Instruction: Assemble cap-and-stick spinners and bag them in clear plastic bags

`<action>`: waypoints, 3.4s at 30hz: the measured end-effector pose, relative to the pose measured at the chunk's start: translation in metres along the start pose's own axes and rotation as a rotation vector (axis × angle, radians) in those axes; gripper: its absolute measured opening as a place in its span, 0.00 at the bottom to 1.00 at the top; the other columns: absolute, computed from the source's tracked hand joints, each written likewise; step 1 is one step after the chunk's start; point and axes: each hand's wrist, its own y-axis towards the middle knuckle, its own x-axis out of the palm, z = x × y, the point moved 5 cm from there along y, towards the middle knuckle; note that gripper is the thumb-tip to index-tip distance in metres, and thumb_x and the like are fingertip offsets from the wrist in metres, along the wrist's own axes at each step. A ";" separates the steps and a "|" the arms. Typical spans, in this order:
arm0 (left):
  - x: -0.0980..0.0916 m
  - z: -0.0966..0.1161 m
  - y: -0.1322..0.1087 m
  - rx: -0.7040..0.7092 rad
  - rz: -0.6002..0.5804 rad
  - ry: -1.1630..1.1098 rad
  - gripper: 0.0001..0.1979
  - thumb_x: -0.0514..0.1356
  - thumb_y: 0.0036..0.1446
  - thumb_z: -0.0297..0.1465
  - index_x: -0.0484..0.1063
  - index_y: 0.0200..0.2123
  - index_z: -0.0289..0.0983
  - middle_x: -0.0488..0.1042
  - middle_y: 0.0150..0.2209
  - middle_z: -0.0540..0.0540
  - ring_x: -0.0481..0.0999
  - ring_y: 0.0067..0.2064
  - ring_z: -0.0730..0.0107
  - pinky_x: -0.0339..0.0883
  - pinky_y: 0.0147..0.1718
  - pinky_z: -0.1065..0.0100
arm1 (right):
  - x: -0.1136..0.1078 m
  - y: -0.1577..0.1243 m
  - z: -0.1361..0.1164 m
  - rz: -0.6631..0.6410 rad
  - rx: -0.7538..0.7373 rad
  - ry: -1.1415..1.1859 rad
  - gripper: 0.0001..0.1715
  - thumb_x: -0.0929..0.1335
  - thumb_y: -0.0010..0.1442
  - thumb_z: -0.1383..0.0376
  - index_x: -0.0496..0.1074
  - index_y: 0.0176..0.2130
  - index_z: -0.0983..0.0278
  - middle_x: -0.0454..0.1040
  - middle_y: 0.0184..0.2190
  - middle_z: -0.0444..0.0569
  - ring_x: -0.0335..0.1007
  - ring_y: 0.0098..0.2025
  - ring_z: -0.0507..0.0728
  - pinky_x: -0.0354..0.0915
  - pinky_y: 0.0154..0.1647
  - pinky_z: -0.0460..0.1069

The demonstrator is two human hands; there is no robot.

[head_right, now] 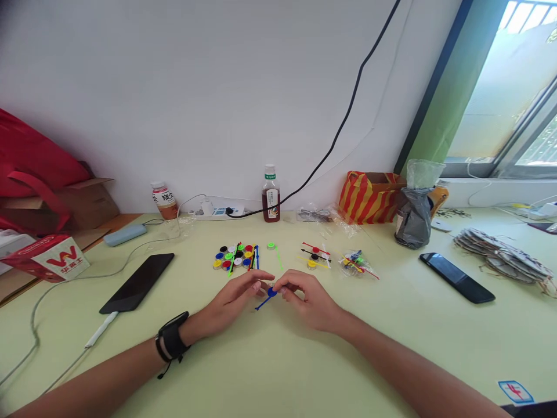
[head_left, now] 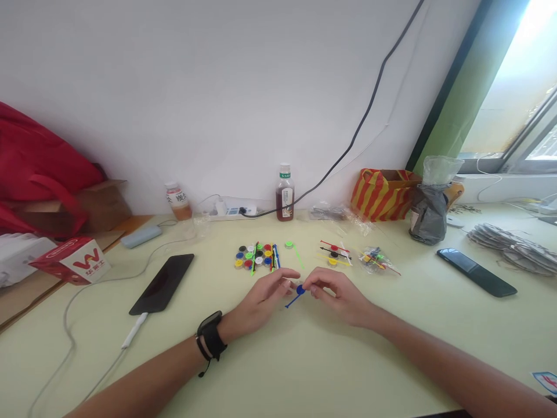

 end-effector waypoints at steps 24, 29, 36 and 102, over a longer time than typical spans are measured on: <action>-0.004 -0.021 0.006 -0.165 0.103 -0.365 0.16 0.71 0.58 0.39 0.75 0.43 0.36 0.78 0.38 0.46 0.79 0.40 0.68 0.73 0.46 0.64 | -0.002 -0.002 -0.001 -0.006 0.061 0.014 0.29 0.67 0.68 0.51 0.59 0.22 0.62 0.62 0.23 0.42 0.58 0.27 0.51 0.57 0.28 0.48; 0.001 -0.022 0.006 -0.194 0.055 -0.399 0.16 0.72 0.57 0.38 0.75 0.42 0.36 0.78 0.38 0.46 0.79 0.41 0.67 0.73 0.46 0.64 | 0.003 -0.002 0.001 -0.029 0.089 0.019 0.15 0.68 0.68 0.53 0.70 0.36 0.62 0.70 0.28 0.44 0.63 0.30 0.53 0.62 0.30 0.47; 0.004 -0.019 0.005 -0.193 -0.002 -0.401 0.16 0.72 0.57 0.39 0.76 0.42 0.36 0.78 0.39 0.45 0.79 0.42 0.67 0.73 0.48 0.63 | 0.010 -0.004 0.006 -0.058 0.096 -0.019 0.12 0.67 0.68 0.56 0.72 0.38 0.61 0.71 0.29 0.44 0.63 0.30 0.53 0.61 0.29 0.47; -0.004 -0.029 0.008 -0.181 0.154 -0.346 0.18 0.73 0.55 0.39 0.75 0.42 0.36 0.77 0.38 0.46 0.79 0.39 0.68 0.74 0.42 0.66 | 0.003 -0.001 0.010 -0.025 0.185 0.130 0.19 0.68 0.67 0.50 0.72 0.34 0.62 0.67 0.26 0.43 0.60 0.29 0.53 0.56 0.31 0.49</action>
